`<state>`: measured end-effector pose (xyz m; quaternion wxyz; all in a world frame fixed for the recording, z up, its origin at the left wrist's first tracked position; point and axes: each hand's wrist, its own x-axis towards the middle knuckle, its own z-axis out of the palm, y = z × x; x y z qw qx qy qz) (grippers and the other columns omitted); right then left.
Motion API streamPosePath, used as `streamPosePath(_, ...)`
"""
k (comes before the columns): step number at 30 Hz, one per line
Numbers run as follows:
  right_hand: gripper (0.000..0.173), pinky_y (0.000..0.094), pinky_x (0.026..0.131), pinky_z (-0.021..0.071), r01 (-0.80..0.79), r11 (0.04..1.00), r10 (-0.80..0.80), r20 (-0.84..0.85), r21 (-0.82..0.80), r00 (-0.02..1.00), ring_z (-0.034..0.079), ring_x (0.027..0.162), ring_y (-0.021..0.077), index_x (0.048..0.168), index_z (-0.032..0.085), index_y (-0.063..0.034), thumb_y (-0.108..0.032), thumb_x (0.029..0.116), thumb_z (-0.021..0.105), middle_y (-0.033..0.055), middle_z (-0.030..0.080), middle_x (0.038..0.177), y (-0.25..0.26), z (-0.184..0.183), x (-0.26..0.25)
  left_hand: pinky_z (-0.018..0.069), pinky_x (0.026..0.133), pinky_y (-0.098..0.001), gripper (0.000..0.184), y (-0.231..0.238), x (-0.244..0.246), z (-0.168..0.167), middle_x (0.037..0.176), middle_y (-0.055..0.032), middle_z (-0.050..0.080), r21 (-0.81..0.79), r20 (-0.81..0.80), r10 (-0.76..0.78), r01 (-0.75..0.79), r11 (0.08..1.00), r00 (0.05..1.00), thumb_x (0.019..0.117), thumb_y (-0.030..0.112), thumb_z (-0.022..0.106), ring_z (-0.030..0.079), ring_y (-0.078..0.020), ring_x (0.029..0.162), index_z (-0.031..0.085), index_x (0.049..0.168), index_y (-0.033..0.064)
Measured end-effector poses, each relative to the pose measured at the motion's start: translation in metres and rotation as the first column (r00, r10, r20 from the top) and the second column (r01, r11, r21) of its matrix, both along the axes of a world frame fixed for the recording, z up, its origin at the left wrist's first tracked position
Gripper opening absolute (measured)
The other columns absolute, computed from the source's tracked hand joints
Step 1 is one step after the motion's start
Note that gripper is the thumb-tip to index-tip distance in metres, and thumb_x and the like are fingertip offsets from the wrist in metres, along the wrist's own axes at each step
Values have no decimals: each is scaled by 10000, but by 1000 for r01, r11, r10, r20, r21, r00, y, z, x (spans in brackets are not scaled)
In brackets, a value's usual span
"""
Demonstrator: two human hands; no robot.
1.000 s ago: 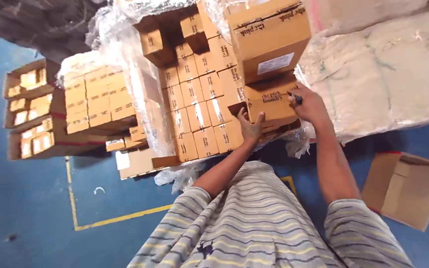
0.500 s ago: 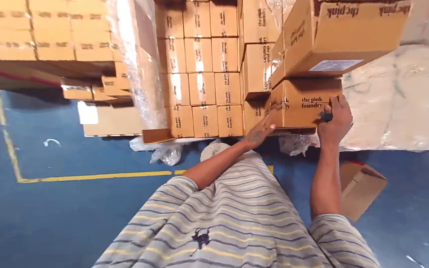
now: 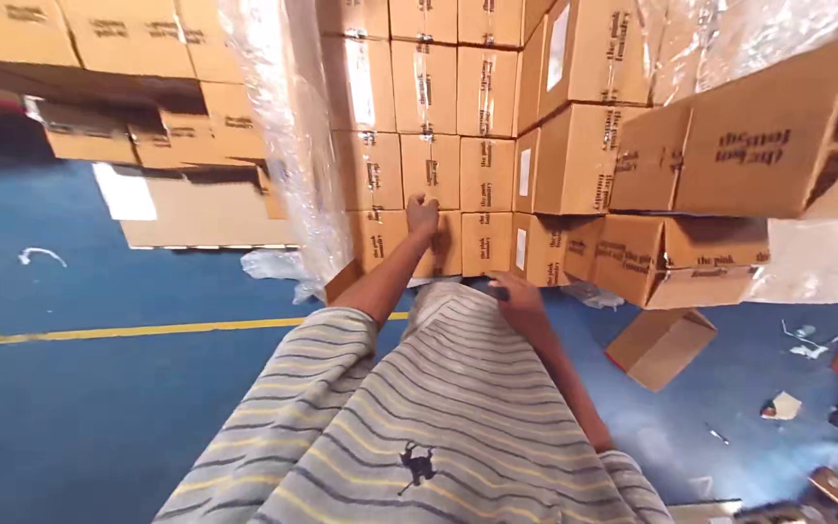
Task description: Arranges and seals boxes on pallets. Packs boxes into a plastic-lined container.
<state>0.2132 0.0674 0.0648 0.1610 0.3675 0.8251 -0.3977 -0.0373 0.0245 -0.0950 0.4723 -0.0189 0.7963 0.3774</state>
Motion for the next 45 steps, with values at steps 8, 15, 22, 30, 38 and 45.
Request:
streamPosePath(8,386,537,1018,526,47,987,-4,278,-150,960,660,1195,306,1378,641,-136,-206,999,622,126,671,1323,10,-32,-41,437,1137,-520,569,83,-125,-9,1476,-245,514,-112,-230,-467,454,884,854,1010,329,583,518,-363,1370,479,1485,32)
streamPosePath(15,442,570,942,533,369,907,-300,302,-205,905,700,1043,339,1304,669,-79,-419,1034,588,185,723,1114,36,-79,-85,308,1209,-565,754,76,-174,-47,1644,-303,221,-395,-446,-452,284,874,772,984,459,553,298,-453,1503,365,1565,16)
streamPosePath(22,871,608,1087,448,399,871,-473,278,286,836,503,1352,470,1512,466,5,-521,877,749,301,505,1468,110,-174,-181,186,1248,-594,875,106,-214,-100,1673,-279,168,-531,-602,-225,-173,830,766,1016,637,312,158,-441,1557,285,1588,-25)
streamPosePath(30,997,611,1132,386,413,868,-351,-248,277,903,401,1439,447,1585,365,-86,-688,855,677,267,334,1611,265,-146,-577,168,1239,-603,959,114,-215,-133,1647,-271,264,-586,-677,-248,-304,751,692,936,714,335,217,-445,1541,374,1556,-17)
streamPosePath(38,1581,752,1148,187,423,819,-444,-40,387,895,79,1540,534,1667,88,-125,-916,463,740,289,-12,1698,325,-160,-777,211,1202,-637,1008,115,-219,-138,1614,-298,315,-605,-658,-239,-314,732,714,903,744,305,251,-473,1520,405,1529,-40)
streamPosePath(45,1519,709,1061,351,270,876,-337,107,399,936,258,1483,512,1661,137,-175,-901,468,734,301,84,1678,341,-143,-769,235,1184,-644,962,116,-223,-126,1603,-289,346,-580,-626,-178,-301,757,760,904,712,348,286,-472,1507,439,1519,-22)
